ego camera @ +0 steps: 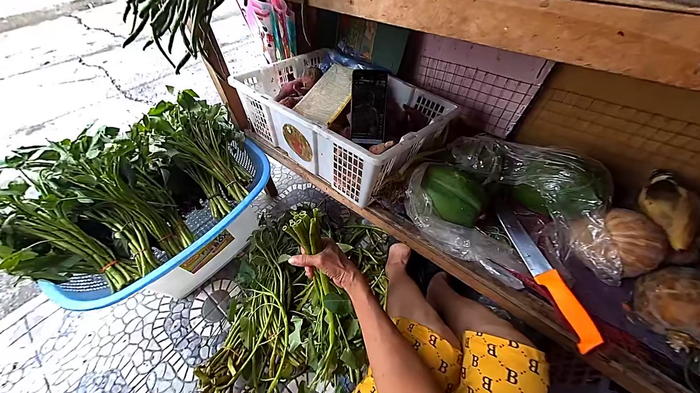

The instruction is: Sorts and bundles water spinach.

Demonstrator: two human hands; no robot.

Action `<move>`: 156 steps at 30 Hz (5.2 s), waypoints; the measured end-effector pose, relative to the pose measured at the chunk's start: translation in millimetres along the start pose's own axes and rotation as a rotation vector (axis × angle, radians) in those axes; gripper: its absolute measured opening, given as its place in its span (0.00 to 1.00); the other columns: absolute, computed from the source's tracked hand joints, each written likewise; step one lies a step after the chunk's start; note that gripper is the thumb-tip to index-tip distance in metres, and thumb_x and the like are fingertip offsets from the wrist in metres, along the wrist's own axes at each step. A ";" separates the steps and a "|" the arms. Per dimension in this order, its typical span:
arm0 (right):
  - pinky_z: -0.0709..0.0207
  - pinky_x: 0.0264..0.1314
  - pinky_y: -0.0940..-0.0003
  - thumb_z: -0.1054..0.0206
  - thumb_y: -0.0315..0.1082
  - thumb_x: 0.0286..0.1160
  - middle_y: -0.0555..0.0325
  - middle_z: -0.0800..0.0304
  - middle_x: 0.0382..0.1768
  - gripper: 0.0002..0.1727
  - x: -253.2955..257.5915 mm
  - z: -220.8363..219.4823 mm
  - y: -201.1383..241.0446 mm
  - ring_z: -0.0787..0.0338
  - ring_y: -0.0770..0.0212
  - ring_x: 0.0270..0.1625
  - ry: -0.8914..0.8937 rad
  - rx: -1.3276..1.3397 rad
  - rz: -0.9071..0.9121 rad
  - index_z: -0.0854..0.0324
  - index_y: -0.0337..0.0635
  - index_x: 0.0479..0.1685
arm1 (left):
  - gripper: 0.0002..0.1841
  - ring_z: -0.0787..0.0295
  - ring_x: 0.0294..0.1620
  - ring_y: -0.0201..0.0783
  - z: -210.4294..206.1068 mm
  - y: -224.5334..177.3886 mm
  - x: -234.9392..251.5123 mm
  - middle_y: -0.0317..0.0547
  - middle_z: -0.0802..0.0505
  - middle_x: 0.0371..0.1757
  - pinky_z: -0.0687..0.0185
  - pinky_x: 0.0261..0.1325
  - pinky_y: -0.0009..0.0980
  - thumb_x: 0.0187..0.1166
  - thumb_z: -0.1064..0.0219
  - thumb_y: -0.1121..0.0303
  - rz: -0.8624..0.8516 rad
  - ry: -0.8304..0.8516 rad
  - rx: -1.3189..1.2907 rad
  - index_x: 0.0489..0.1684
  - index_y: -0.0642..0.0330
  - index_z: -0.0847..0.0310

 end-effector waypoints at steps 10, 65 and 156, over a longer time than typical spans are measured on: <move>0.24 0.24 0.79 0.25 0.24 0.68 0.69 0.22 0.14 0.11 24.0 -1.0 -20.9 0.23 0.75 0.15 -0.020 0.011 0.010 0.24 0.43 0.27 | 0.23 0.09 0.38 0.30 -73.4 -64.3 150.7 0.37 0.08 0.55 0.10 0.45 0.29 0.88 0.63 0.74 -0.579 0.440 -1.113 0.76 0.68 0.31; 0.20 0.28 0.76 0.33 0.22 0.76 0.64 0.22 0.14 0.03 29.1 3.0 -17.5 0.21 0.71 0.16 -0.158 0.103 0.016 0.23 0.35 0.36 | 0.33 0.14 0.27 0.51 -70.5 -129.4 123.4 0.53 0.13 0.23 0.24 0.33 0.54 0.88 0.49 0.44 -1.357 0.023 0.146 0.31 0.67 0.14; 0.23 0.71 0.39 0.19 0.52 0.66 0.27 0.19 0.66 0.50 -2.4 -2.0 19.6 0.17 0.33 0.68 -0.492 -0.683 0.522 0.36 0.22 0.78 | 0.10 0.10 0.54 0.33 162.8 -88.4 102.6 0.37 0.12 0.54 0.08 0.57 0.35 0.75 0.25 0.71 -1.257 -0.868 -0.969 0.50 0.59 0.17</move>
Point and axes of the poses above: each hand's wrist, its own x-axis towards the middle knuckle, its own z-axis out of the back of the hand, y = z × x, the point moved 4 cm from there along x, towards the middle knuckle
